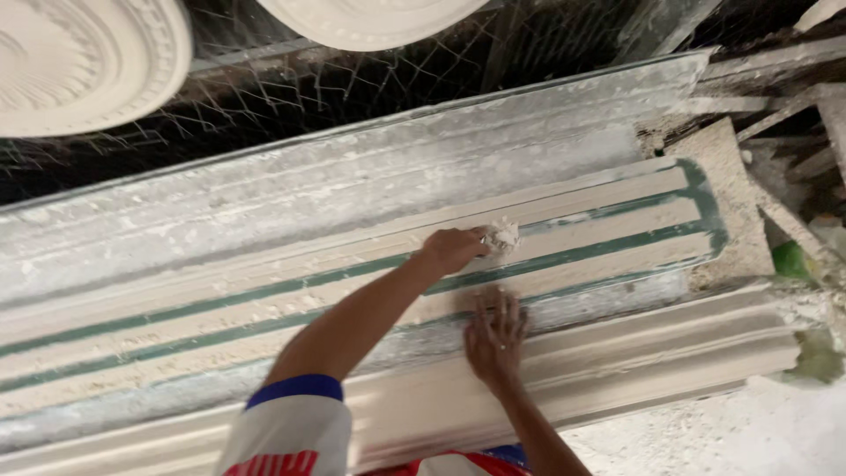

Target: The person scrapes a white powdery residue from the surface of a long, rectangular mold using a small metal scraper. The person repeatedly scrapes along the length of the mold, removing the residue.

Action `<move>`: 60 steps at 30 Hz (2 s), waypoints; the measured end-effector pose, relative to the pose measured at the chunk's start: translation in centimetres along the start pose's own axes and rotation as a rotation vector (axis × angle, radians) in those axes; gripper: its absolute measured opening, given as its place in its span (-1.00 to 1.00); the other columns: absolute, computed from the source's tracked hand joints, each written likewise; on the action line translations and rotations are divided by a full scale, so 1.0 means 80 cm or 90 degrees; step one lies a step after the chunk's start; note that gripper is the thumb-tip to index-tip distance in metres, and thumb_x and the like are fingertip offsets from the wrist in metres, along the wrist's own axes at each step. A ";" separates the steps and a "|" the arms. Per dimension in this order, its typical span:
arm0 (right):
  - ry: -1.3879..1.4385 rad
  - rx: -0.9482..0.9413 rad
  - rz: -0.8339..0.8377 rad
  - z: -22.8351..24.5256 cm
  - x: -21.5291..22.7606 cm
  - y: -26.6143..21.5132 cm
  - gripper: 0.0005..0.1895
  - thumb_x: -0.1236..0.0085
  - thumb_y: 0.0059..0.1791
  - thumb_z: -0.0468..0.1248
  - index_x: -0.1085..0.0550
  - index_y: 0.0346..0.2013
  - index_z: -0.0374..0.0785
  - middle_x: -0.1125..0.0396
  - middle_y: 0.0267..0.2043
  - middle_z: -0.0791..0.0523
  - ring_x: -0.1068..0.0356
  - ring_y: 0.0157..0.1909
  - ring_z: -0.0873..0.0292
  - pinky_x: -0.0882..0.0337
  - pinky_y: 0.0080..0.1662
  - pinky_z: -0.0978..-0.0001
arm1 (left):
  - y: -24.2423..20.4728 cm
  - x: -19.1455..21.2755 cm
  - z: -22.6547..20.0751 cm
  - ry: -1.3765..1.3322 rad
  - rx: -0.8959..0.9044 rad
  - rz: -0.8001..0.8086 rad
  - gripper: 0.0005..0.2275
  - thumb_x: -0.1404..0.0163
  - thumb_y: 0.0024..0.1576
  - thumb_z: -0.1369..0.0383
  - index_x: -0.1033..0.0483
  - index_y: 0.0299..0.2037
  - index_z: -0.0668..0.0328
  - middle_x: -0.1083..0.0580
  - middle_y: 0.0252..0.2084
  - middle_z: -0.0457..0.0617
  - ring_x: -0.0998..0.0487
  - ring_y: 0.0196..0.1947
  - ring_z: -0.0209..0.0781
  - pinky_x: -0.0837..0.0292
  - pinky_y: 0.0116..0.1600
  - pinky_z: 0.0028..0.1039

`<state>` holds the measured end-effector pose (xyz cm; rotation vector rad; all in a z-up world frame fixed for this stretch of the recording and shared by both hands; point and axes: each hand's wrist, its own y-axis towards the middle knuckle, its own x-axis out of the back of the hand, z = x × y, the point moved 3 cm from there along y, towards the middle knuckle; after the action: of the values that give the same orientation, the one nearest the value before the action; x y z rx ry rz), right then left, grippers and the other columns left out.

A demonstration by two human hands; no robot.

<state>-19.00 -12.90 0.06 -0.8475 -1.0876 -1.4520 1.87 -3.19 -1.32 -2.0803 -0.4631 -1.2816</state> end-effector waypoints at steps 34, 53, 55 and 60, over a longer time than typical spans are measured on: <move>-0.031 0.016 0.000 -0.390 0.108 0.066 -0.38 0.23 0.13 0.04 -0.19 0.46 -0.09 0.05 0.56 -0.17 0.12 0.56 -0.34 0.04 0.40 -0.39 | 0.046 0.015 -0.058 -0.076 0.097 0.070 -0.36 0.15 0.17 0.65 -0.35 0.31 -0.56 0.09 0.56 -0.49 -0.52 0.15 -0.08 -0.58 -0.01 -0.40; -0.090 -0.053 0.010 -0.453 0.115 0.070 -0.34 0.19 0.10 0.11 -0.18 0.47 -0.01 0.11 0.57 -0.10 0.18 0.57 -0.26 0.09 0.41 -0.34 | 0.152 0.048 -0.151 -0.029 -0.003 -0.012 -0.46 0.09 0.17 0.61 -0.43 0.25 -0.42 -0.05 0.56 -0.29 -0.62 -0.10 -0.21 -0.59 -0.27 -0.47; -0.069 -0.049 -0.020 -0.454 0.118 0.067 -0.35 0.23 0.12 0.10 -0.18 0.48 0.01 0.10 0.59 -0.08 0.18 0.59 -0.25 0.08 0.43 -0.34 | 0.146 0.050 -0.155 -0.003 0.030 0.063 -0.48 0.10 0.21 0.60 -0.43 0.27 -0.39 -0.03 0.59 -0.26 -0.65 -0.18 -0.17 -0.55 -0.22 -0.46; -0.067 -0.063 -0.021 -0.447 0.122 0.059 -0.37 0.18 0.11 0.10 -0.21 0.46 0.01 0.06 0.56 -0.09 0.16 0.58 -0.27 0.07 0.42 -0.36 | -0.002 0.061 -0.063 -0.078 0.127 0.106 -0.36 0.14 0.13 0.64 -0.34 0.27 -0.57 0.06 0.57 -0.50 -0.53 0.04 -0.22 -0.66 -0.29 -0.45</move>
<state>-13.86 -49.84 -1.79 -0.9896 -1.1203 -1.5125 0.71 -6.67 4.70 -1.9901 -0.4418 -0.9759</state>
